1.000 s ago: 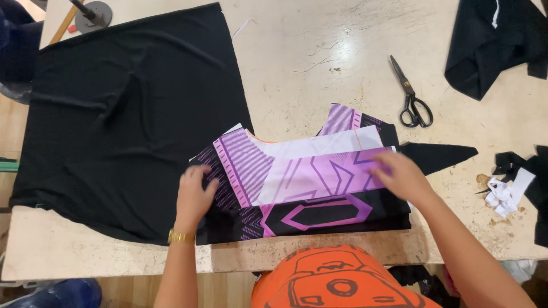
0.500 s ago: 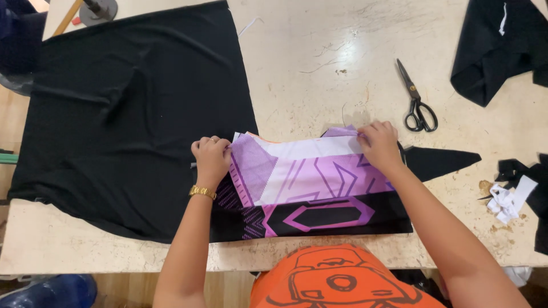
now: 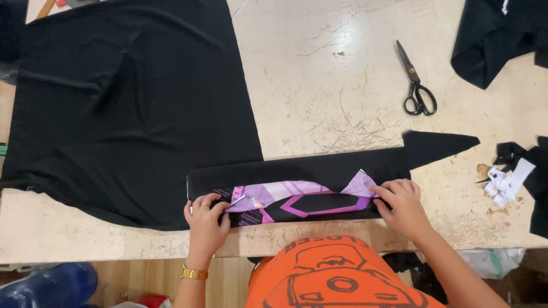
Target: The person cuts a piece of black fabric using a purple patterned template and scissors. They then fold the cut fabric, tie it with a white ribbon, and place it with other similar bundles. The person also folds a larger piece of black fabric on the table.
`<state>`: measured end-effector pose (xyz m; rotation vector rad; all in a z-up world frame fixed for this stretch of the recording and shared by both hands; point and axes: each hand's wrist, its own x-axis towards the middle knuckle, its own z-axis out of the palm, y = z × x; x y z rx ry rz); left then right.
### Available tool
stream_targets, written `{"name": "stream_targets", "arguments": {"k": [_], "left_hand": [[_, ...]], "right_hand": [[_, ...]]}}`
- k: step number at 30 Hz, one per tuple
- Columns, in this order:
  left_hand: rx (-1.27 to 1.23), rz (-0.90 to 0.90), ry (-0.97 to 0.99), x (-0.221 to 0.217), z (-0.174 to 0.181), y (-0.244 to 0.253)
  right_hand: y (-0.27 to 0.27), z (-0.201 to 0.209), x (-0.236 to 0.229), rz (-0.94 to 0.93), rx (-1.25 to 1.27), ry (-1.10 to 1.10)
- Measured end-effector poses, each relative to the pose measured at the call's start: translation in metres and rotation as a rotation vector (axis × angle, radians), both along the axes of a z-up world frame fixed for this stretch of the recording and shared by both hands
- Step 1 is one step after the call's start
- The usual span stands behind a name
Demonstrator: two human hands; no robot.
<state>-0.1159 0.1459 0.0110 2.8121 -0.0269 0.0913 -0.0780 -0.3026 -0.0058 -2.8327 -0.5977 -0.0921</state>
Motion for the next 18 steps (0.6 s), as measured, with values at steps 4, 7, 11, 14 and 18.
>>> {"name": "stream_targets", "arguments": {"k": [4,7,11,14,18], "left_hand": [[-0.086,-0.042,-0.08,-0.007,0.01,-0.017],[-0.102,-0.17,-0.078,-0.012,0.008,-0.032],[-0.083,-0.378,-0.118,-0.017,-0.004,-0.052],[0.011,-0.392,-0.166,-0.02,-0.018,-0.062],[0.056,-0.411,-0.224,-0.011,-0.043,-0.052]], "right_hand": [[0.003,0.003,-0.015,-0.048,0.035,0.026],[0.008,0.005,-0.017,0.062,0.027,-0.005],[0.015,-0.004,-0.019,0.208,-0.1,-0.14],[0.007,-0.018,-0.014,0.282,-0.071,-0.154],[0.009,-0.014,0.015,0.14,0.006,0.132]]}}
